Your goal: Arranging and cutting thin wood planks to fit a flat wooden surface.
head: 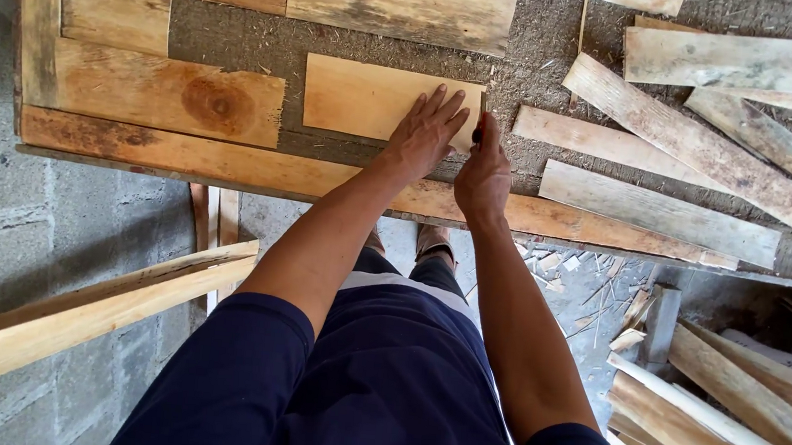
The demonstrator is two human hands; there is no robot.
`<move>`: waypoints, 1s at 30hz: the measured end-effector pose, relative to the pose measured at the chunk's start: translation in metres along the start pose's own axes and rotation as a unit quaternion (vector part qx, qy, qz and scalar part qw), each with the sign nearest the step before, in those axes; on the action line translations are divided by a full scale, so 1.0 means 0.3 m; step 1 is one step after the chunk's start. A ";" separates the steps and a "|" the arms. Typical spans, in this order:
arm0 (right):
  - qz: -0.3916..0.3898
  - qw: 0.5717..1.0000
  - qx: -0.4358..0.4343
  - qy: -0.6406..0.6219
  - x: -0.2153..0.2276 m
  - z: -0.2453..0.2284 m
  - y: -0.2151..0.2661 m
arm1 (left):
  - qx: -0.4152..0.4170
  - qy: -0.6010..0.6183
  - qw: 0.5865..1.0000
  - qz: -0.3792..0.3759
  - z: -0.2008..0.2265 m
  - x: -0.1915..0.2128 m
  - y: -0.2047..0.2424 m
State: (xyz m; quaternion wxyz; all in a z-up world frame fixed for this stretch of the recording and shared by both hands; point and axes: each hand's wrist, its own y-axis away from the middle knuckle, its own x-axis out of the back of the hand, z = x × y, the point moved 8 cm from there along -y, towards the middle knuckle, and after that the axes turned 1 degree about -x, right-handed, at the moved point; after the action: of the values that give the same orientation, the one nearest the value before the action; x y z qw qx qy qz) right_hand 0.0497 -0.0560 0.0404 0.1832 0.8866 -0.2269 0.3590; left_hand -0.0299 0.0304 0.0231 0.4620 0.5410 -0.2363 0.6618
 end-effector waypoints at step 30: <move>0.029 0.991 0.026 0.128 -0.069 0.049 -0.082 | 0.050 0.047 0.998 -0.002 -0.004 -0.062 -0.022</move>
State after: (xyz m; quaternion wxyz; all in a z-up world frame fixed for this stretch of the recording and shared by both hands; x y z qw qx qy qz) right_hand 0.0579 -0.0372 0.0116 0.1769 0.8309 -0.2178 0.4805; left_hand -0.0252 0.0278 0.0042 0.4465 0.5319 -0.1801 0.6966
